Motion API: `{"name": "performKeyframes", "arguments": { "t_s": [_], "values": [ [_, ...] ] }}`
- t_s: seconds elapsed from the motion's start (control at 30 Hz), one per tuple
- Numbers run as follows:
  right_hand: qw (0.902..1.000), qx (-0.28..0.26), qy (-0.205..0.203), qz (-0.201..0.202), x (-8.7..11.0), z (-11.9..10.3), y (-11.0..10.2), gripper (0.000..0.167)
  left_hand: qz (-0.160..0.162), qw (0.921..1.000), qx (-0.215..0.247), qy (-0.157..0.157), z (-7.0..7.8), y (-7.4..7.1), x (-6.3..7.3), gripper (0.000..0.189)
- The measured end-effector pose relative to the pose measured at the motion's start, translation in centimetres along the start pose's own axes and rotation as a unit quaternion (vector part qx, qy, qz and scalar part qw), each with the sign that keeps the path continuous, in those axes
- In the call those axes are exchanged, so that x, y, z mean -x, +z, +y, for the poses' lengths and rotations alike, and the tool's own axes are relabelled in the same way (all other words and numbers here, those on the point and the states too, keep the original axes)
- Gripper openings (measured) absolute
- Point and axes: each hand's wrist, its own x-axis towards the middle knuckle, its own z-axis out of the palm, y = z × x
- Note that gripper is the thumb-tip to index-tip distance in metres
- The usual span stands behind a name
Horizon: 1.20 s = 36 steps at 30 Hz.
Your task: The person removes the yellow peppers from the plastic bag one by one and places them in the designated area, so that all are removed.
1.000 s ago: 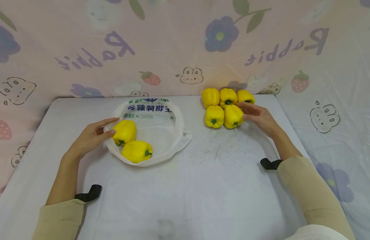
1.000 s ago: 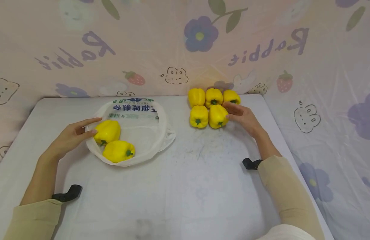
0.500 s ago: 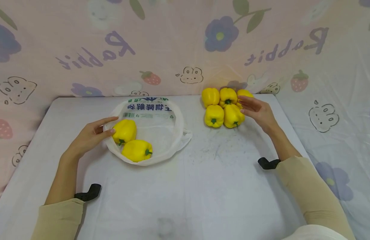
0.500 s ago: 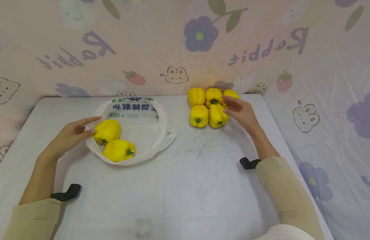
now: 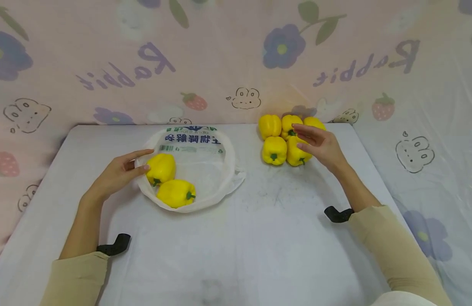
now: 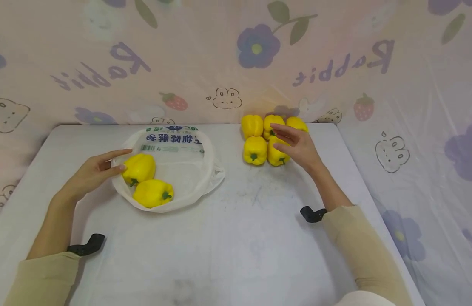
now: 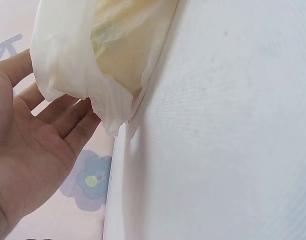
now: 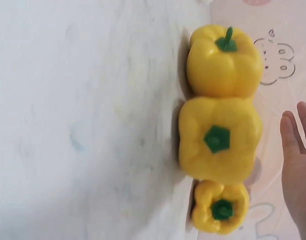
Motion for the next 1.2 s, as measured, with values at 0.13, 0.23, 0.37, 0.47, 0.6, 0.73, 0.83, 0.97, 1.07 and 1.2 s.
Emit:
{"name": "performKeyframes", "arguments": {
  "t_s": [0.13,0.23,0.37,0.47,0.6,0.73,0.83,0.97,1.07,1.2],
  "values": [
    [0.9997,-0.019,-0.009,-0.015,-0.1,-0.3,1.0,0.047,-0.002,0.9999,-0.007,-0.007,0.1,0.0,0.0,0.054],
    [0.9990,-0.027,-0.015,-0.032,-0.4,-0.7,1.9,0.047,-0.003,0.9999,-0.010,-0.010,0.0,0.0,0.1,0.054],
    [0.9980,-0.022,-0.020,-0.056,-0.9,-1.3,3.3,0.047,0.005,1.0000,-0.008,-0.001,-0.2,0.0,0.2,0.052],
    [0.9974,-0.010,-0.018,-0.069,-1.1,-1.6,4.5,0.047,0.009,0.9999,-0.014,0.004,-0.2,0.0,0.2,0.052],
    [0.9958,-0.019,-0.007,-0.090,-1.1,-1.6,6.0,0.049,0.007,0.9998,-0.021,0.004,-0.1,-0.1,0.0,0.052],
    [0.9926,-0.034,-0.009,-0.116,-1.4,-1.2,7.4,0.050,0.006,0.9999,-0.015,0.001,0.0,-0.1,-0.1,0.053],
    [0.9903,-0.030,-0.018,-0.135,-1.6,-0.8,8.3,0.050,0.003,0.9999,-0.017,-0.001,0.0,-0.1,-0.2,0.053],
    [0.9876,-0.017,-0.022,-0.155,-2.0,-0.4,9.6,0.049,0.002,0.9998,-0.018,-0.001,-0.1,-0.1,-0.2,0.053],
    [0.9859,-0.013,-0.018,-0.166,-2.3,-0.4,10.5,0.048,0.004,0.9999,-0.016,0.002,-0.2,-0.1,-0.3,0.053],
    [0.9832,-0.015,-0.015,-0.181,-2.5,-0.5,11.5,0.048,0.003,0.9999,-0.014,0.002,-0.3,0.0,-0.3,0.053]
  ]
}}
